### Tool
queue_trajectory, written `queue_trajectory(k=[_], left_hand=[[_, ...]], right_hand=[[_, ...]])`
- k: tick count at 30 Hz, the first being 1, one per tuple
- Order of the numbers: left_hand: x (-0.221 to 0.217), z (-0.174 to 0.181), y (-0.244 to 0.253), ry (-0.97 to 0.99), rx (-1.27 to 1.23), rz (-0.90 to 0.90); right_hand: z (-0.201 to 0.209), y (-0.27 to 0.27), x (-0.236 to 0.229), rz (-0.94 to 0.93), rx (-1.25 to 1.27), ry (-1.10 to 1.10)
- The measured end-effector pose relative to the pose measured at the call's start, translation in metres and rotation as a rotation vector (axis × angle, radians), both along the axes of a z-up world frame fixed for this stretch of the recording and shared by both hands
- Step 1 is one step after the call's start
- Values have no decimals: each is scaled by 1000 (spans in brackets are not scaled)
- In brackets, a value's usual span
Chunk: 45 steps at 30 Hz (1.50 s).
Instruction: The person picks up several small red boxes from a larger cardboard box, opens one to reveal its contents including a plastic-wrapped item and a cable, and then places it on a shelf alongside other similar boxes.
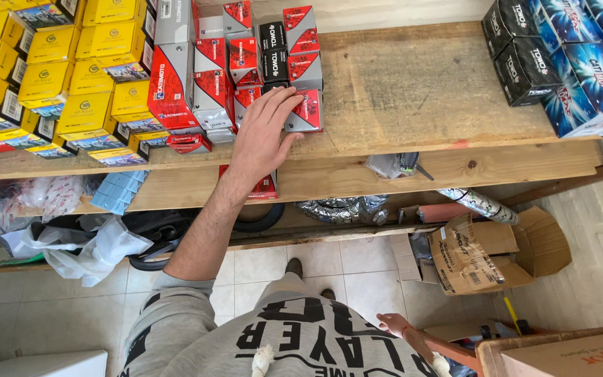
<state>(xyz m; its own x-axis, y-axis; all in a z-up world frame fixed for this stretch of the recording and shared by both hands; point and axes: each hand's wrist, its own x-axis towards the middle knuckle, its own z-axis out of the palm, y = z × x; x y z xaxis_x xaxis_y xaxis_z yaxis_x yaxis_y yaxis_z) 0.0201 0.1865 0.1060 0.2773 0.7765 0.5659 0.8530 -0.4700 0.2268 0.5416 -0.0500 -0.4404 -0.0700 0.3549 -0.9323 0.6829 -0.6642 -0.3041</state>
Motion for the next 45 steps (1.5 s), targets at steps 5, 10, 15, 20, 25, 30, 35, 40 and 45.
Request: queue_trajectory(k=[5,10,15,20,25,30,35,40,45], left_hand=[[-3,5,30,37,0,-6],[-4,-19,51,176,-62,50],[7,-9,35,112,14,11],[76,-46,-5,-166,-284,-526],[115,-224,-14,-34,-824,-929],[35,-443,-28,177,-1110,-570],[-1,-449,-78,55,-1449,-388],[50,-439,-96,-115,-1790,108],[212,-431,-95,136,-1480,-297]], right_hand=[[37,41,-26,-395,18,72],[90,94,-75,-406,132,60],[79,122,-95,-470,209,150],[53,101,-92,-565,211,122],[69,46,-95,-690,184,86],[5,-53,-60,-922,300,167],[-24,-162,-43,-1153,299,118],[-34,-277,-30,-1362,259,52],[-41,-370,-8,-1509,241,-34]])
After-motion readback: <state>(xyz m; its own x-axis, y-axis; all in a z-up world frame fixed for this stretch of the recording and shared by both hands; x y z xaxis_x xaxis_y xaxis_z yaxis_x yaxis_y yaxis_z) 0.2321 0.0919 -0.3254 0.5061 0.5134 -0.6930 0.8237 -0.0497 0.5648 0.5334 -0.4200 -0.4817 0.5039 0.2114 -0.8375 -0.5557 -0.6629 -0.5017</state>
